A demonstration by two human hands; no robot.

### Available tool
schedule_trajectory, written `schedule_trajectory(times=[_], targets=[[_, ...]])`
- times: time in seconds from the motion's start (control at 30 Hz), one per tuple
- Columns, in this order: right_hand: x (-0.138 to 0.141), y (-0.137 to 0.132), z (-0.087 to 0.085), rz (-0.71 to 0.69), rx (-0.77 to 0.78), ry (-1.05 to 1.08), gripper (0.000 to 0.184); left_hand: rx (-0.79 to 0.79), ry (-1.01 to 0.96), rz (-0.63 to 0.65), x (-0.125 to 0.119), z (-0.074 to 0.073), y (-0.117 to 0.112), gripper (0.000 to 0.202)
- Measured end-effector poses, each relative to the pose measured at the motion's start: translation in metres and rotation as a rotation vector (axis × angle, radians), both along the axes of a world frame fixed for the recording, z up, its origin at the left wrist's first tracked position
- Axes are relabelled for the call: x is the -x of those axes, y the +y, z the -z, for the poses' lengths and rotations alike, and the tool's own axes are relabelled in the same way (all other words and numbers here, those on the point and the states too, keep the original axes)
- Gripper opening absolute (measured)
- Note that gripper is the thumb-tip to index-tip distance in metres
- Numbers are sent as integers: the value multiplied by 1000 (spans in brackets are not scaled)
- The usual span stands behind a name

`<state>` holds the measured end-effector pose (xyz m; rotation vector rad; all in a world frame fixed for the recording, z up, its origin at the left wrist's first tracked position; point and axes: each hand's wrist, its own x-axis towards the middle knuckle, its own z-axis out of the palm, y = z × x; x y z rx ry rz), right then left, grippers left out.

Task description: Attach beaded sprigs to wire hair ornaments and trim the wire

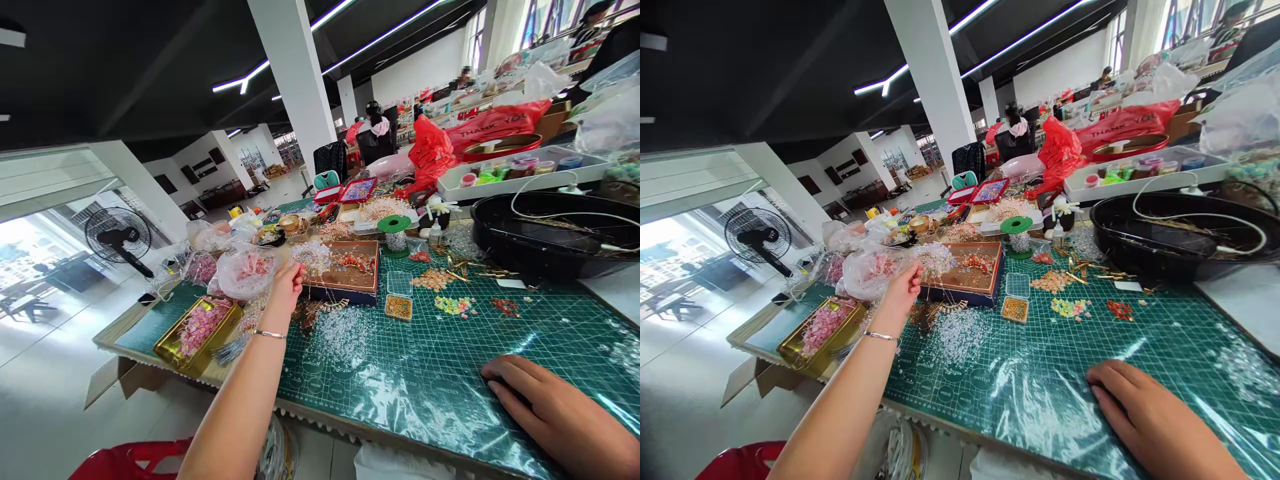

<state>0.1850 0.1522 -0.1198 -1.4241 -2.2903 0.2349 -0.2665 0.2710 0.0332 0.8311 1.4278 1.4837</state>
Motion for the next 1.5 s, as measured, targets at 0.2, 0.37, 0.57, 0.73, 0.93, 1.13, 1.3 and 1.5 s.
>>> schedule_trajectory(times=[0.2,0.37,0.57,0.73,0.93,1.13,1.3,1.5], targets=[[3,-2,-8,8,23,-3,43,19,-242,48,5,-12,5,32],[4,-1,-12,0,7,8,41,120,-425,107,17,-19,15,32],[3,0,-12,-5,28,17,37,193,-543,167,30,-15,18,31],[3,-1,-12,9,46,15,39,216,-568,204,39,-13,15,32],[5,-1,-11,16,36,21,41,159,-537,255,40,-22,8,28],[4,-1,-14,12,28,20,38,39,-469,306,40,-36,6,23],[4,0,-18,-1,25,24,36,50,-393,329,46,-37,7,23],[5,0,-18,-9,25,30,37,32,-325,342,56,-40,5,23]])
